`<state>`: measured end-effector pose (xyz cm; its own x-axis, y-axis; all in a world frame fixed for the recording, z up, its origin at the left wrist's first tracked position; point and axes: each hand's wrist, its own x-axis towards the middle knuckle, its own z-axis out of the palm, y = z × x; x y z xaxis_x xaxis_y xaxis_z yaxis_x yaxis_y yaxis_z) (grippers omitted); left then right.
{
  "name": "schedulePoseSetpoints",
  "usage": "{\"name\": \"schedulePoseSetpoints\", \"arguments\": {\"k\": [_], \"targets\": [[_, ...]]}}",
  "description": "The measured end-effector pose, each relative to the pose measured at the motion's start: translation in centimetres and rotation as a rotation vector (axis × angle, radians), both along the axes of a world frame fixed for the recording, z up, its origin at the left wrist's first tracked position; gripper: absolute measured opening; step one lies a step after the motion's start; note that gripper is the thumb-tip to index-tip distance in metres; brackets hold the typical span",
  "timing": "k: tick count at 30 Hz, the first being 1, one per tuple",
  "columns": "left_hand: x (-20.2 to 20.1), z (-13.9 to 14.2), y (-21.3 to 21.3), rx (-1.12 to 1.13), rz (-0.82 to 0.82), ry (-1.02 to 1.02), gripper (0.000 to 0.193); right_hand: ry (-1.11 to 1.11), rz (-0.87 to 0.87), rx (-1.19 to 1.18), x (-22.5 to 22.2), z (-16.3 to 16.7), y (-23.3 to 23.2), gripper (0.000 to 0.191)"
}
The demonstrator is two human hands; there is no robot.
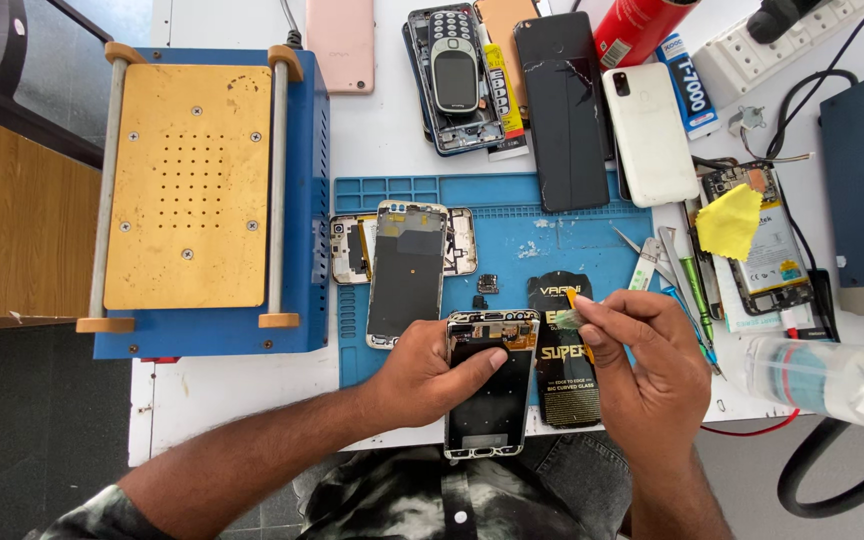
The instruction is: The person cleans a disassembled smartphone frame with a brush and wipes its screen with a yellow cloth, then uses a spudger to press and align the display flex connector on the phone. They then apply T-7000 adhesive around the edge of the phone frame from a tube.
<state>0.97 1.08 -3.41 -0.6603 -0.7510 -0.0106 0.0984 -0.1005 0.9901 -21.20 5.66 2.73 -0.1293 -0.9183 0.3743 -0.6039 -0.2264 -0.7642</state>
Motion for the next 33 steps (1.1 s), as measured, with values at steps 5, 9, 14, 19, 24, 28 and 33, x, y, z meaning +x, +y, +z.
{"name": "schedulePoseSetpoints", "arguments": {"k": [5, 9, 14, 19, 24, 28, 33], "targets": [[0.0, -0.1, 0.0, -0.021, 0.000, 0.015, 0.017, 0.006, 0.007, 0.007, 0.2, 0.0, -0.2, 0.021], [0.2, -0.5, 0.1, -0.058, -0.003, 0.007, 0.014, 0.032, 0.040, -0.023, 0.2, -0.2, -0.2, 0.020], [-0.1, -1.2, -0.1, 0.209, -0.026, 0.161, 0.023, -0.070, 0.004, 0.064, 0.2, -0.3, 0.6, 0.022], [-0.5, -1.6, -1.1, 0.617, -0.037, 0.494, 0.044, -0.192, -0.004, 0.120, 0.6, -0.2, 1.8, 0.022], [0.5, -0.9, -1.4, 0.834, -0.146, 0.459, 0.083, -0.130, 0.041, 0.095, 1.3, -0.1, 1.8, 0.023], [0.2, -0.2, -1.4, 0.898, -0.268, 0.609, 0.111, -0.025, 0.022, 0.041, 1.7, -0.3, 1.0, 0.022], [0.3, 0.6, -0.9, 0.714, -0.281, 0.519, 0.102, 0.022, -0.003, -0.013, 2.2, -0.7, 0.7, 0.022]]}}
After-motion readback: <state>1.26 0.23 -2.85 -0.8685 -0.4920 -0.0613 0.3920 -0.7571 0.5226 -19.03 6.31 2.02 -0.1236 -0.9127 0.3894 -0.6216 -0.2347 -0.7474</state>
